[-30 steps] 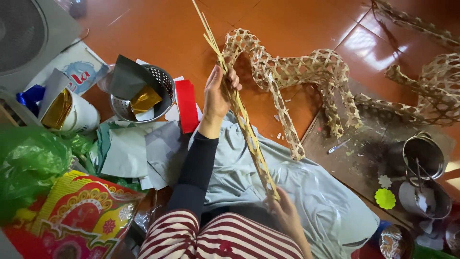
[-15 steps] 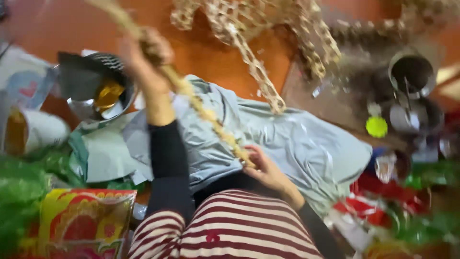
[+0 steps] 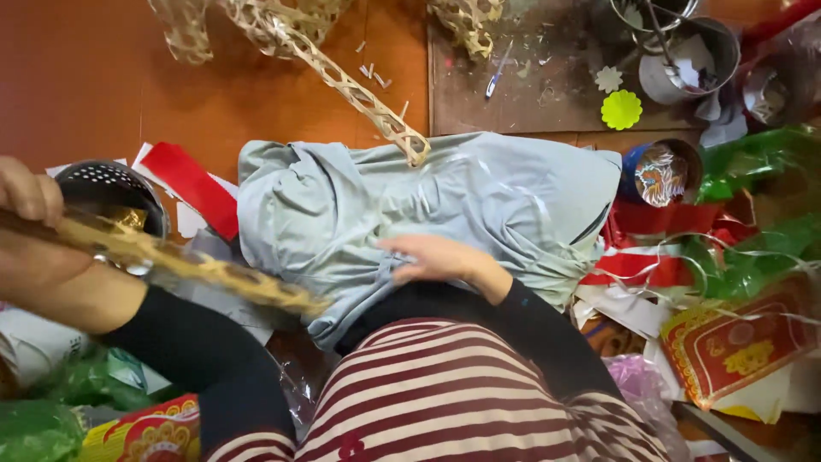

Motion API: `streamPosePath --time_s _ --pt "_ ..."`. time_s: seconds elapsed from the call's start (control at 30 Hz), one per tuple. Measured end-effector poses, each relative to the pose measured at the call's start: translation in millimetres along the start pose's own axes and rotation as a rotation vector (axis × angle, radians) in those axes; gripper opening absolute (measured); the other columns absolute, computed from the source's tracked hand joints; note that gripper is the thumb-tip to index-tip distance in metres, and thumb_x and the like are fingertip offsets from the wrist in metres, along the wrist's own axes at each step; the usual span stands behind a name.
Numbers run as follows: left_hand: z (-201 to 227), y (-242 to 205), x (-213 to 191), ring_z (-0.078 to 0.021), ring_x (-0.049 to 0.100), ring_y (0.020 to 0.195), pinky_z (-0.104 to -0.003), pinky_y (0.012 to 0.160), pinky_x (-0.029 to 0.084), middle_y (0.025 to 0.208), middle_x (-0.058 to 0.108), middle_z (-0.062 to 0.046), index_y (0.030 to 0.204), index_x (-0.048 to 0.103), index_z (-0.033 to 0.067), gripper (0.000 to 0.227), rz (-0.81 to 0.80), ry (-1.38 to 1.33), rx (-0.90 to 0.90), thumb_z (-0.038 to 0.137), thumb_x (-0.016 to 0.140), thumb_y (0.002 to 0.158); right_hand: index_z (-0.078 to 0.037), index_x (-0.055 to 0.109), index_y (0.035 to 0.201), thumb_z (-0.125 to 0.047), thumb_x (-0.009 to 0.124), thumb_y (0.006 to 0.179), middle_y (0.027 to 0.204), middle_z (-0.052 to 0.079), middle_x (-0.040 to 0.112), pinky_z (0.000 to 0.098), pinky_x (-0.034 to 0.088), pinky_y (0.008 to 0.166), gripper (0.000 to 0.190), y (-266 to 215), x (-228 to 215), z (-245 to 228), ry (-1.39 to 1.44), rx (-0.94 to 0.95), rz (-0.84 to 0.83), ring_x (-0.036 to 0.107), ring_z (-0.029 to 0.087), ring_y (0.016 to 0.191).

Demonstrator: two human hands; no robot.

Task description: Assembling and tying bamboo strips to create a traditional horse-shaped lantern frame.

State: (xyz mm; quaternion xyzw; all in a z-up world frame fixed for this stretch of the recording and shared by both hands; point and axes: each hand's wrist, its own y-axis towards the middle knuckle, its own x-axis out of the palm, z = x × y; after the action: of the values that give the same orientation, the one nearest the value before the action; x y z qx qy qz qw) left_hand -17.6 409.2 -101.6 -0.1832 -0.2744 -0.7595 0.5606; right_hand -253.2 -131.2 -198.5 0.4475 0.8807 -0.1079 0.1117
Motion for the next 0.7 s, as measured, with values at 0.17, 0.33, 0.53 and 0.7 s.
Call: streamPosePath --time_s 0.17,0.33,0.53,0.7 --pt "-36 10 262 -0.0084 0.043 0.060 -0.023 0.055 0.033 0.077 0.051 -0.001 0.112 0.058 0.0037 0.036 -0.006 0.437 -0.209 0.033 0.038 0.115 -0.016 0.067 0.127 -0.011 0.056 0.101 0.106 0.017 0.066 0.0483 0.051 0.087 0.028 14 -16 85 -0.562 0.344 0.283 0.062 0.038 0.101" --pt "-138 -32 276 -0.0039 0.041 0.052 -0.022 0.047 0.031 0.065 0.050 0.006 0.121 0.062 0.0044 0.040 -0.158 0.497 -0.582 0.036 0.042 0.108 -0.005 0.067 0.099 -0.005 0.055 0.083 0.091 0.020 0.060 0.0491 0.050 0.079 0.020 29 0 189 -0.673 0.109 0.545 0.060 0.042 0.092" --pt "-234 -71 256 -0.0056 0.047 0.050 -0.023 0.044 0.035 0.068 0.055 0.003 0.128 0.061 0.0090 0.036 -0.022 0.177 -0.691 0.033 0.052 0.103 -0.008 0.073 0.086 -0.014 0.068 0.086 0.094 0.017 0.066 0.0494 0.051 0.079 0.008 31 -21 156 -0.669 0.041 0.603 0.063 0.040 0.090" --pt "-264 -75 268 -0.0079 0.057 0.059 -0.024 0.052 0.045 0.079 0.065 -0.003 0.131 0.059 0.0068 0.036 -0.073 0.273 -0.626 0.032 0.055 0.106 -0.005 0.071 0.105 -0.016 0.066 0.097 0.103 0.011 0.070 0.0344 0.053 0.078 0.015 44 -13 131 -0.070 -0.084 0.604 0.065 0.024 0.090"
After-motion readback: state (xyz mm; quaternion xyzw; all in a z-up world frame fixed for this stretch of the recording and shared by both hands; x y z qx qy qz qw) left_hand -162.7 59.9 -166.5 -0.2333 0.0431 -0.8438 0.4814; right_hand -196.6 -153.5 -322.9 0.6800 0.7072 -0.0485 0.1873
